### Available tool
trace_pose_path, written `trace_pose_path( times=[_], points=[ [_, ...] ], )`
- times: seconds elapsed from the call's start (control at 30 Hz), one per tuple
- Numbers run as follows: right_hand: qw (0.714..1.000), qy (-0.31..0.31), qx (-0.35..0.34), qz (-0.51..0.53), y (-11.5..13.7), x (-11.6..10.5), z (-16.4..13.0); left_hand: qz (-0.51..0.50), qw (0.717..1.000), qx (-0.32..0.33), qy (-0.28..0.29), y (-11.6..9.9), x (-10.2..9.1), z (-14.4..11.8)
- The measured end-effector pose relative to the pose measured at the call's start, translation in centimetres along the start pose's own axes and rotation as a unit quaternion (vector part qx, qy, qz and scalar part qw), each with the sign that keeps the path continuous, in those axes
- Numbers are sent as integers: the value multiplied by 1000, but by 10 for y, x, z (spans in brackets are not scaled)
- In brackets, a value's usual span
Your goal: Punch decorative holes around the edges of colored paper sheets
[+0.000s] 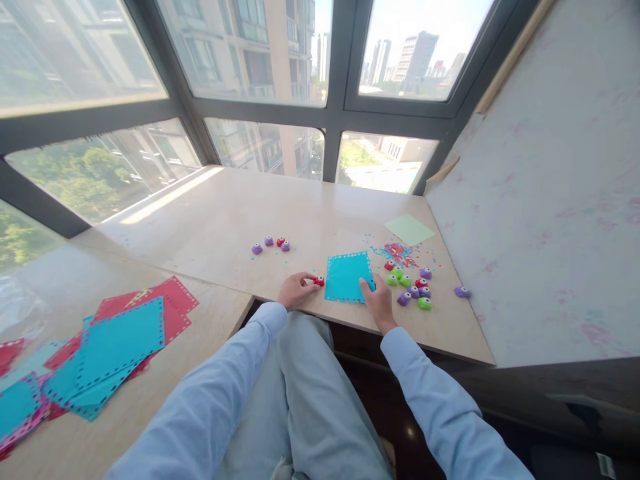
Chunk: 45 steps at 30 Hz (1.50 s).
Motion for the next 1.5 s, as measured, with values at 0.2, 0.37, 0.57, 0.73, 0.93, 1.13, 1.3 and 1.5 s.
trace_pose_path(
  times=[0.2, 0.37, 0.57, 0.73, 0.93, 1.13, 1.3, 1.5],
  points=[
    [1000, -19, 5, 24, 2, -6, -2, -43, 992, 15, -119, 1, -20, -10],
    [983, -50, 53, 166, -15, -9, -5, -85, 989, 6, -120, 2, -20, -15],
    [987, -42, 57, 141, -17, -10, -5, -81, 990, -1, -117, 4, -19, -14],
    [987, -37, 62, 141, -14, -8, -6, -44, 994, -20, -96, 8, -13, -8],
    [990, -31, 50, 132, -13, -9, -5, -113, 990, -43, -71, 3, -16, -12],
    [983, -24, 53, 175, -20, -4, -7, -251, 964, -63, 62, -9, 10, -32],
    [982, -10, 48, 182, -21, -1, -8, -288, 943, -49, 160, -18, 34, -39],
    [989, 16, 36, 143, -12, 0, -7, -308, 938, -48, 154, -19, 33, -37]
  ],
)
Point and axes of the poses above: each hand's wrist, its own z-axis towards the middle knuckle, its own x-axis out of the palm, y = z × x, the point moved 10 cm from there along z, towards the middle knuckle, and after that the axes turned 15 degrees about -x, right-handed, at the moved point
